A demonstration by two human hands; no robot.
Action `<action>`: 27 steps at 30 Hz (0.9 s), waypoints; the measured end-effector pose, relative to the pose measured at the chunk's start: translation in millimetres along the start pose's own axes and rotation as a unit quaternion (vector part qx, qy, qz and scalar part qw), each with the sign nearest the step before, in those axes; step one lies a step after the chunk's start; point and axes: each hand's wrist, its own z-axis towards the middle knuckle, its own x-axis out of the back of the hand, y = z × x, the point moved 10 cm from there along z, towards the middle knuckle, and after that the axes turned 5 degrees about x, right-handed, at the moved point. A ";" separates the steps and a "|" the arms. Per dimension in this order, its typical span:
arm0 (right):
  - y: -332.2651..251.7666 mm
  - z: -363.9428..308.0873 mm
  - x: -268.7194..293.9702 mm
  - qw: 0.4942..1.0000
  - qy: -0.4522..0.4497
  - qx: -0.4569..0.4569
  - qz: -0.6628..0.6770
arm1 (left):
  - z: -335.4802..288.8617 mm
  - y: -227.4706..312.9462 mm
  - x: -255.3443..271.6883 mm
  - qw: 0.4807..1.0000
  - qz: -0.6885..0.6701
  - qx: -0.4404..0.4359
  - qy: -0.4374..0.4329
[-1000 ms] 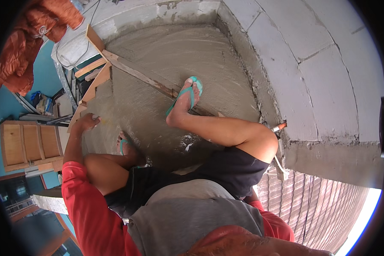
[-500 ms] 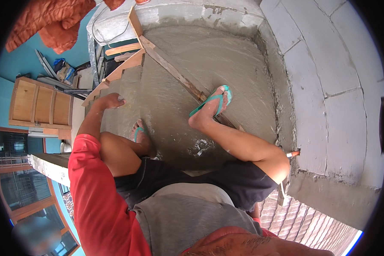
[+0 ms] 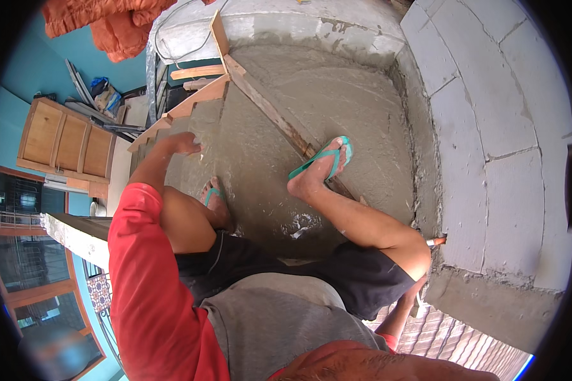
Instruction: The person is smoothing wet concrete on a floor using a trowel. They are sitting on the floor and repeatedly spreading and leveling the concrete mixture.
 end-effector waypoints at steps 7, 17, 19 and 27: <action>-160.0 50.5 113.6 0.959 0.198 0.158 -0.131 | 13.5 16.9 1.0 0.999 0.043 -0.010 0.023; -307.3 145.6 93.6 0.930 0.111 0.340 -0.086 | 15.3 66.5 9.8 0.995 0.083 -0.052 0.023; -325.4 168.8 73.2 0.931 0.071 0.335 -0.129 | 11.4 65.9 8.3 0.995 0.083 -0.044 0.011; -301.3 206.6 -43.7 0.901 -0.035 0.398 -0.168 | 7.0 37.2 9.0 0.999 0.048 -0.001 0.017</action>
